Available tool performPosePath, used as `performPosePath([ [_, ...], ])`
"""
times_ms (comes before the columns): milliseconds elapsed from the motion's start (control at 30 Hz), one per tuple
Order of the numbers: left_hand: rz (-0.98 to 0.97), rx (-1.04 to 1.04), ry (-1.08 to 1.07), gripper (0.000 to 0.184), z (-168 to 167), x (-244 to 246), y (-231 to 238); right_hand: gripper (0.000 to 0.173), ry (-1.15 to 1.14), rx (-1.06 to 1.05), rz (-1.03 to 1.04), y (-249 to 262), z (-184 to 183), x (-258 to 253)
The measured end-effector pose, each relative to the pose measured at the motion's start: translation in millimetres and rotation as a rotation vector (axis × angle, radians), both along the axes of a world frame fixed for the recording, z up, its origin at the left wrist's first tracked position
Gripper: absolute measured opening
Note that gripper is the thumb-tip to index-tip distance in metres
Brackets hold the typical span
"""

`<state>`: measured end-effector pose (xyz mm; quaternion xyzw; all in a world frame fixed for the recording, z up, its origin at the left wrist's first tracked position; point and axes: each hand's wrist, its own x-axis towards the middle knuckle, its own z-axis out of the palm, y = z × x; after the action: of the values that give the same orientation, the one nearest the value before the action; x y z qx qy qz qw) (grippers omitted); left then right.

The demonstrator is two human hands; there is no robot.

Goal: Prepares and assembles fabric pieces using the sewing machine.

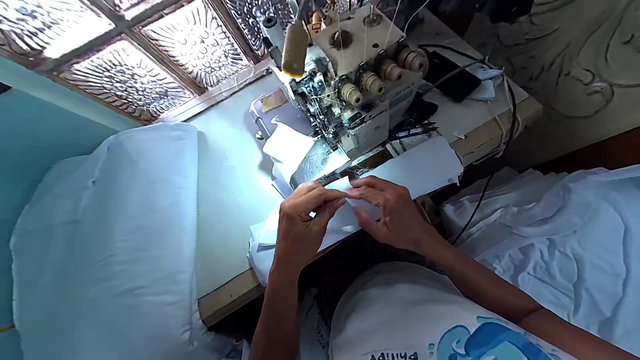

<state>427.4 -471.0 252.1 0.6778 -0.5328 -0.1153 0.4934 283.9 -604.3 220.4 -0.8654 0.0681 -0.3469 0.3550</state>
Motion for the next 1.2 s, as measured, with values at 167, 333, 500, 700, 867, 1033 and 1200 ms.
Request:
performPosePath([
  [167, -0.120, -0.009, 0.066, 0.007, 11, 16, 5, 0.011, -0.106, 0.062, 0.009, 14, 6, 8],
  [333, -0.159, -0.059, 0.358, 0.006, 7, 19, 8, 0.011, -0.127, 0.139, 0.097, 18, 16, 9],
  [500, -0.092, -0.207, 0.518, 0.008, 3, 20, 11, 0.010, -0.070, 0.249, 0.134, 18, 16, 8],
  [700, -0.008, -0.302, 0.562, 0.010, 1, 21, 15, 0.007, -0.079, 0.279, 0.079, 17, 17, 0],
  [867, 0.010, -0.349, 0.614, 0.016, -2, 18, 10, 0.005, -0.097, 0.298, 0.027, 18, 19, -4],
  [1033, 0.090, -0.316, 0.533, 0.029, 0, 14, -5, 0.005, -0.151, 0.205, -0.087, 19, 19, 5],
  [1200, 0.324, -0.240, 0.069, 0.022, -6, 27, -48, 0.010, -0.093, -0.005, -0.213, 5, 12, 30],
])
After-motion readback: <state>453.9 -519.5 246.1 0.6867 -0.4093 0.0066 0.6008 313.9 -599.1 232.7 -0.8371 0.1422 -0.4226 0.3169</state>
